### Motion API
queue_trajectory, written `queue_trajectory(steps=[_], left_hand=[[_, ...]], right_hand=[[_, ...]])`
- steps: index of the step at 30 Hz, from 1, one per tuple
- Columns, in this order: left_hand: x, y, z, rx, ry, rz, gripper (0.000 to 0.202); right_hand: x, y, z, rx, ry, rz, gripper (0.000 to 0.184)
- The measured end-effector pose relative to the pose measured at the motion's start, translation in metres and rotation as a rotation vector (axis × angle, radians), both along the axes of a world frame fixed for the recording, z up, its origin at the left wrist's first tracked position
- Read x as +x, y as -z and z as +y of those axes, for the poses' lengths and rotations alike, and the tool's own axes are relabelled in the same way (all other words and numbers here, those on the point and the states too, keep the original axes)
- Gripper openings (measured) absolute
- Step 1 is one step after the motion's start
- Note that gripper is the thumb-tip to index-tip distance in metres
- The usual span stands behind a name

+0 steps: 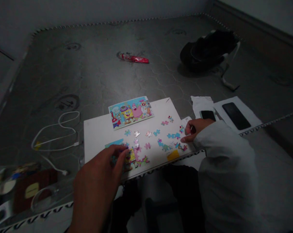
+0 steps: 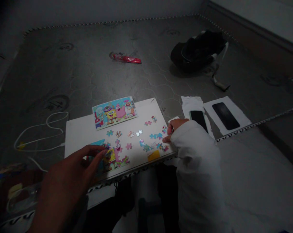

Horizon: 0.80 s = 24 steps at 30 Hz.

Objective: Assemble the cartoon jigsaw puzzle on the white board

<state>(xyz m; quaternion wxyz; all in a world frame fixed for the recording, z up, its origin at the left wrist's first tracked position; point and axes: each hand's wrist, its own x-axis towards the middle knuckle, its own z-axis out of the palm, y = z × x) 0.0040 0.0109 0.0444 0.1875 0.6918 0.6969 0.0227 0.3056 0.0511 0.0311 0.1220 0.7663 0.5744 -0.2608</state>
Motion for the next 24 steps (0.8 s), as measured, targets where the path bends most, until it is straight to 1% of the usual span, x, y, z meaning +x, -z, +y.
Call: queue_trajectory(steps=[3,6,12,16,20,22,24], left_hand=[[0.0,-0.001,-0.001,-0.01,-0.016,-0.012,0.026],[0.0,-0.001,-0.001,-0.027,-0.03,-0.001,0.025],[-0.004,-0.001,-0.001,-0.03,-0.042,-0.014,0.024],[-0.007,-0.002,-0.002,-0.024,-0.065,-0.03,0.024],[-0.01,-0.003,-0.003,0.009,-0.085,-0.045,0.021],[-0.015,-0.004,-0.002,0.016,-0.119,-0.034,0.019],[-0.024,-0.005,-0.001,0.027,-0.159,-0.01,0.021]], right_hand=[[-0.004,0.0,0.002,0.04,-0.027,0.028,0.034],[-0.012,-0.001,0.003,0.034,-0.044,0.039,0.032],[-0.028,-0.002,0.004,0.045,-0.129,0.032,0.031],[-0.035,-0.002,0.004,0.004,-0.124,0.019,0.027],[-0.04,-0.007,0.005,-0.052,-0.129,0.014,0.026],[-0.04,-0.008,0.004,-0.07,-0.152,0.031,0.025],[-0.039,-0.006,0.003,-0.057,-0.179,0.06,0.026]])
